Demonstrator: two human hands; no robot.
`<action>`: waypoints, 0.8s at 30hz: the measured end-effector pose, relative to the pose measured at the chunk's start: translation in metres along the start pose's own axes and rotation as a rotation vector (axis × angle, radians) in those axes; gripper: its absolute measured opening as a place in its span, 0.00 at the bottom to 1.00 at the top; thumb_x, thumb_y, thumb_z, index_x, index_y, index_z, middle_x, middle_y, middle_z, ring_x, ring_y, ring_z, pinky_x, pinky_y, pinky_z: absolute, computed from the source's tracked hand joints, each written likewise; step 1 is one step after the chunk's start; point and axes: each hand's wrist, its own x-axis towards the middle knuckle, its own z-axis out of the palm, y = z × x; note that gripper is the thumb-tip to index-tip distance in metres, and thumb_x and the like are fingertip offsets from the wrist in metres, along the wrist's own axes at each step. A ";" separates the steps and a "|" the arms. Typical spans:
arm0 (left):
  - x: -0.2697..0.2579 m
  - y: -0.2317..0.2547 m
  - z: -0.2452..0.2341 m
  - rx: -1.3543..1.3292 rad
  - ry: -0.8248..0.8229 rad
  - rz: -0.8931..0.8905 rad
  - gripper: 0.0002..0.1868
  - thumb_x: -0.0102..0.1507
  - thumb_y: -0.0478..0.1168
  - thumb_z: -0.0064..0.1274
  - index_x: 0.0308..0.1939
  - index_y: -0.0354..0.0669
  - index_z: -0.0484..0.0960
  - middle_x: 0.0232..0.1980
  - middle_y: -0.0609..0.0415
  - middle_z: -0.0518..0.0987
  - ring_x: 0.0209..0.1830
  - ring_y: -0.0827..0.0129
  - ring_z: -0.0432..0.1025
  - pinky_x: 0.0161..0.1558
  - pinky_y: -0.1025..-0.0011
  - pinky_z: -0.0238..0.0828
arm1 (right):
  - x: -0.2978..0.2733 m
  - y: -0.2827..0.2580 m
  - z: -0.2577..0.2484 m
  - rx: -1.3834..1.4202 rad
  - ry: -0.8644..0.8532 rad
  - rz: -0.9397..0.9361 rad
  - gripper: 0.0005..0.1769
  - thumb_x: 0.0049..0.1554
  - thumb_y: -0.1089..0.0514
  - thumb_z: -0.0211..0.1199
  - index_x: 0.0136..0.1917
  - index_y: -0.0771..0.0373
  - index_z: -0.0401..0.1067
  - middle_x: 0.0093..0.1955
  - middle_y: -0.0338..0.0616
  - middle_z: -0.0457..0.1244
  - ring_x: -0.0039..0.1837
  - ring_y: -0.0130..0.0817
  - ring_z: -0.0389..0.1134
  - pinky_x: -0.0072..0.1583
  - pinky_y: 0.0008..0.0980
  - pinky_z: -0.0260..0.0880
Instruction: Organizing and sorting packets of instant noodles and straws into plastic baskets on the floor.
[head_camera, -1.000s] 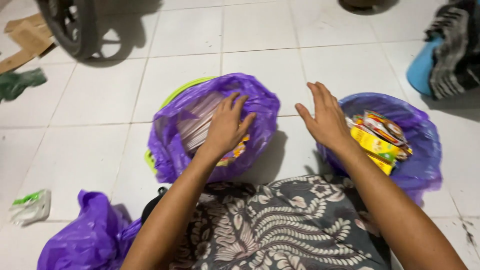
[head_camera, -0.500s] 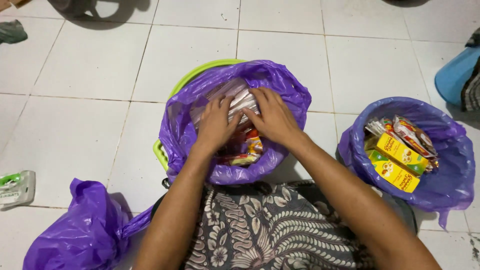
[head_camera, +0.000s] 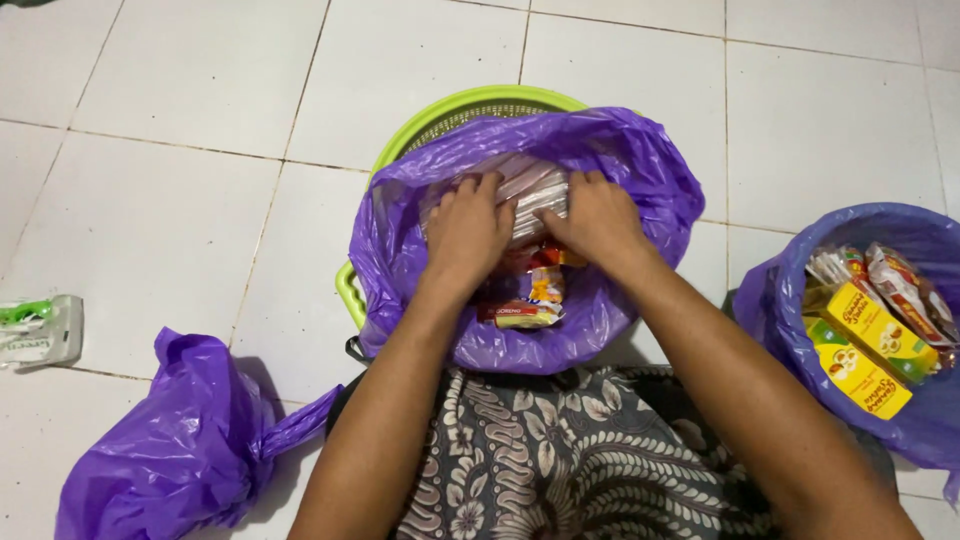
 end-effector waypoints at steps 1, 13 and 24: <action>0.000 0.000 0.000 -0.003 -0.001 -0.006 0.24 0.65 0.48 0.51 0.63 0.46 0.76 0.58 0.43 0.78 0.56 0.45 0.72 0.55 0.43 0.66 | 0.002 0.000 0.000 -0.002 -0.006 -0.003 0.35 0.52 0.40 0.72 0.54 0.76 0.72 0.50 0.67 0.66 0.49 0.61 0.71 0.50 0.53 0.72; 0.001 0.003 0.007 -0.035 -0.021 0.030 0.27 0.63 0.53 0.54 0.61 0.43 0.77 0.57 0.43 0.79 0.57 0.46 0.72 0.58 0.43 0.64 | -0.004 0.030 0.039 -0.255 -0.206 -0.058 0.15 0.52 0.48 0.69 0.42 0.62 0.78 0.41 0.57 0.70 0.45 0.57 0.74 0.48 0.52 0.75; 0.002 0.006 -0.003 -0.281 0.081 0.033 0.21 0.63 0.50 0.53 0.54 0.40 0.83 0.49 0.44 0.83 0.50 0.47 0.77 0.51 0.51 0.72 | -0.025 -0.012 -0.070 0.132 -0.221 0.055 0.14 0.57 0.48 0.66 0.49 0.59 0.79 0.41 0.54 0.70 0.45 0.55 0.72 0.48 0.51 0.70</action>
